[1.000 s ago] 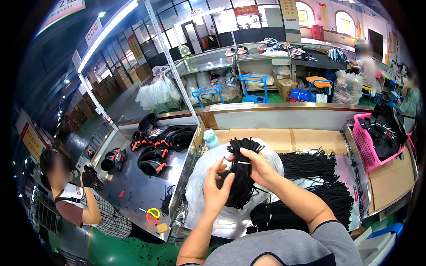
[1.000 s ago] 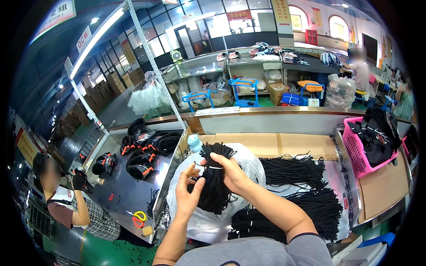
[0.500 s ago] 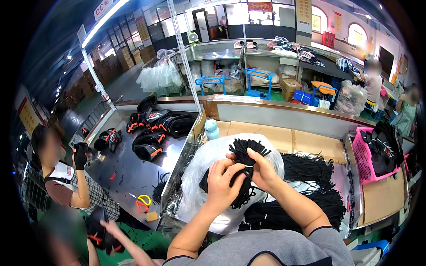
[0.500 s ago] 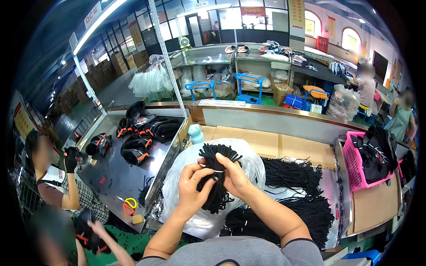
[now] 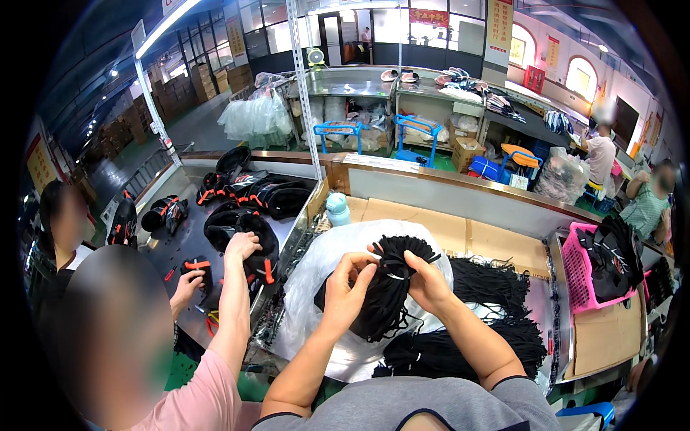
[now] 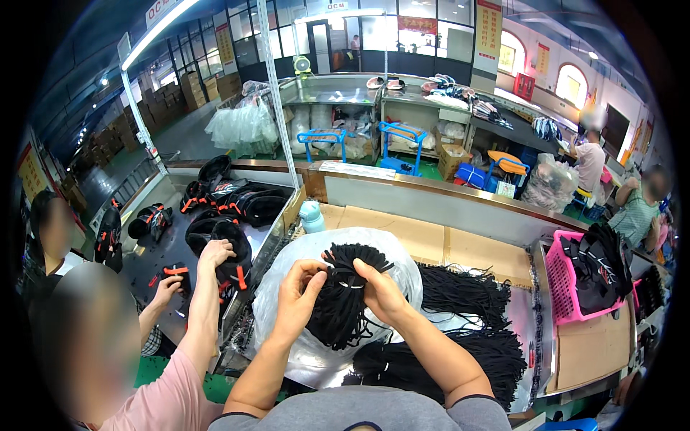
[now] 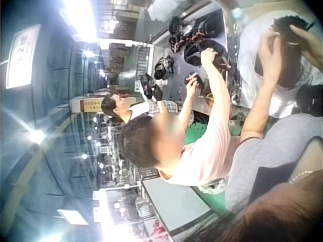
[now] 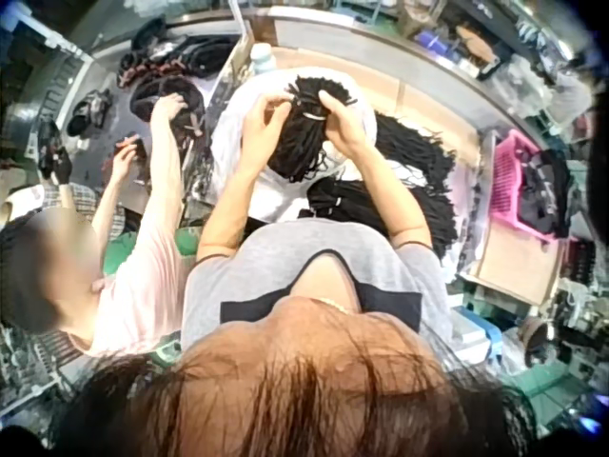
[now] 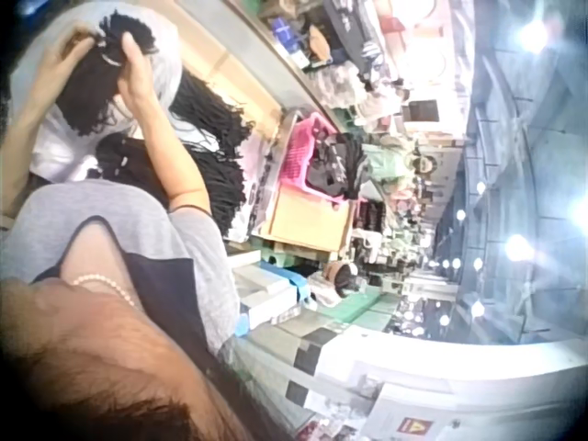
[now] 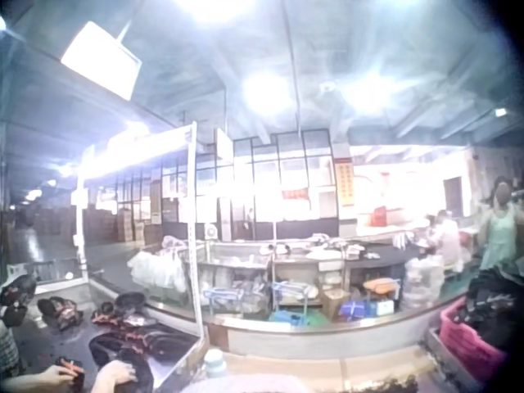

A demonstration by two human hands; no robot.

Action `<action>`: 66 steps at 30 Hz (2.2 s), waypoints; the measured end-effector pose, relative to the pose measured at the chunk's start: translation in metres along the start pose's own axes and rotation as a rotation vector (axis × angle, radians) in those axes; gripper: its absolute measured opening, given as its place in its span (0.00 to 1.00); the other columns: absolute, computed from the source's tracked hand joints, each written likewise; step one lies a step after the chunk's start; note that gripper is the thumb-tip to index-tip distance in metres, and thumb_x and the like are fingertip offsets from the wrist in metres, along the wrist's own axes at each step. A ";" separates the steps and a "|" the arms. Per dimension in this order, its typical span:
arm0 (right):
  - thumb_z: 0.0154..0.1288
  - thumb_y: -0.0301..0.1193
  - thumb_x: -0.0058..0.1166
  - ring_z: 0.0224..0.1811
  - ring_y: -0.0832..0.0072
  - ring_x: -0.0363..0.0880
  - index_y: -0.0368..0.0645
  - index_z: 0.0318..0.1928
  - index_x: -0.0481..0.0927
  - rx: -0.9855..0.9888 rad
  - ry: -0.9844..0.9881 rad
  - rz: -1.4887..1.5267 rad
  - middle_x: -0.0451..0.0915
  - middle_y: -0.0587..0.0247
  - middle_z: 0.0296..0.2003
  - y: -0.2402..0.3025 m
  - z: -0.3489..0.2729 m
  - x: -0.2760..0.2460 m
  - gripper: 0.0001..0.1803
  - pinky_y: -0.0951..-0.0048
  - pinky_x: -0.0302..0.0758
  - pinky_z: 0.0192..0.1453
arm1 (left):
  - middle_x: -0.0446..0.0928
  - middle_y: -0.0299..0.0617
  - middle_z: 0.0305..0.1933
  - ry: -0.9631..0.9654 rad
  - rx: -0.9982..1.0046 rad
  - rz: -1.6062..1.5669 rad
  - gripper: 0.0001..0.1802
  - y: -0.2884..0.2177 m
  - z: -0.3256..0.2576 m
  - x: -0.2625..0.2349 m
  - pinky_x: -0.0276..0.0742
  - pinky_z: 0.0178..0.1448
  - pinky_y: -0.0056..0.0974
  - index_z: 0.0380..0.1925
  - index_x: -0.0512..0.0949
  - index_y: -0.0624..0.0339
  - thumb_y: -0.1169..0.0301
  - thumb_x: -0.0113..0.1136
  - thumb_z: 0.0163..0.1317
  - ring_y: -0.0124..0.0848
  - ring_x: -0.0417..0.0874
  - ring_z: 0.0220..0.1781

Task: The person gathers black fabric strips from a pile, aligns them, and places them into a plastic bag. They repeat this process multiple times, occasionally adjusting the strips with both hands.

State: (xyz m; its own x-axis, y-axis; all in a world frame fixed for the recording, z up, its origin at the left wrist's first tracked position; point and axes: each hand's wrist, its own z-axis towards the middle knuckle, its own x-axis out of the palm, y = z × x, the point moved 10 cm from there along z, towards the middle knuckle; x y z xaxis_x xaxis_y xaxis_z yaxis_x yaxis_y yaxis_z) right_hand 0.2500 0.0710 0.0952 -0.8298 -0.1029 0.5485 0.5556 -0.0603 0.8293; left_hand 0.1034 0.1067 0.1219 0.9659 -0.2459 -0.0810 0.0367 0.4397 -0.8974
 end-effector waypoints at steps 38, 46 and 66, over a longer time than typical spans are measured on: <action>0.67 0.41 0.63 0.51 0.66 0.78 0.33 0.57 0.71 -0.448 -0.261 -0.585 0.80 0.52 0.46 0.016 -0.043 -0.042 0.28 0.65 0.73 0.59 | 0.77 0.65 0.48 0.199 0.417 0.765 0.35 -0.120 -0.017 0.090 0.74 0.57 0.56 0.54 0.74 0.72 0.51 0.69 0.60 0.62 0.77 0.52; 0.65 0.44 0.65 0.46 0.69 0.76 0.34 0.50 0.74 -0.555 -0.248 -0.660 0.79 0.55 0.40 0.021 -0.062 -0.047 0.26 0.67 0.72 0.54 | 0.75 0.65 0.56 0.213 0.394 0.580 0.39 -0.111 -0.032 0.087 0.71 0.65 0.53 0.62 0.69 0.72 0.58 0.72 0.58 0.59 0.76 0.58; 0.67 0.50 0.60 0.54 0.65 0.75 0.37 0.56 0.77 -0.186 -0.311 -0.663 0.78 0.50 0.49 -0.007 -0.041 -0.049 0.30 0.66 0.68 0.62 | 0.74 0.60 0.61 0.292 0.364 0.531 0.42 -0.116 -0.026 0.053 0.71 0.67 0.49 0.71 0.61 0.69 0.61 0.70 0.63 0.53 0.76 0.62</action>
State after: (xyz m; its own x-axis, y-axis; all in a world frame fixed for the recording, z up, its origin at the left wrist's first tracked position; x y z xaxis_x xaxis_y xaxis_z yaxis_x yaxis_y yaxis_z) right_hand 0.2886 0.0358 0.0578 -0.9546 0.2963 -0.0308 -0.0881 -0.1819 0.9794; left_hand 0.1439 0.0202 0.2107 0.7707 -0.1175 -0.6263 -0.2876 0.8129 -0.5064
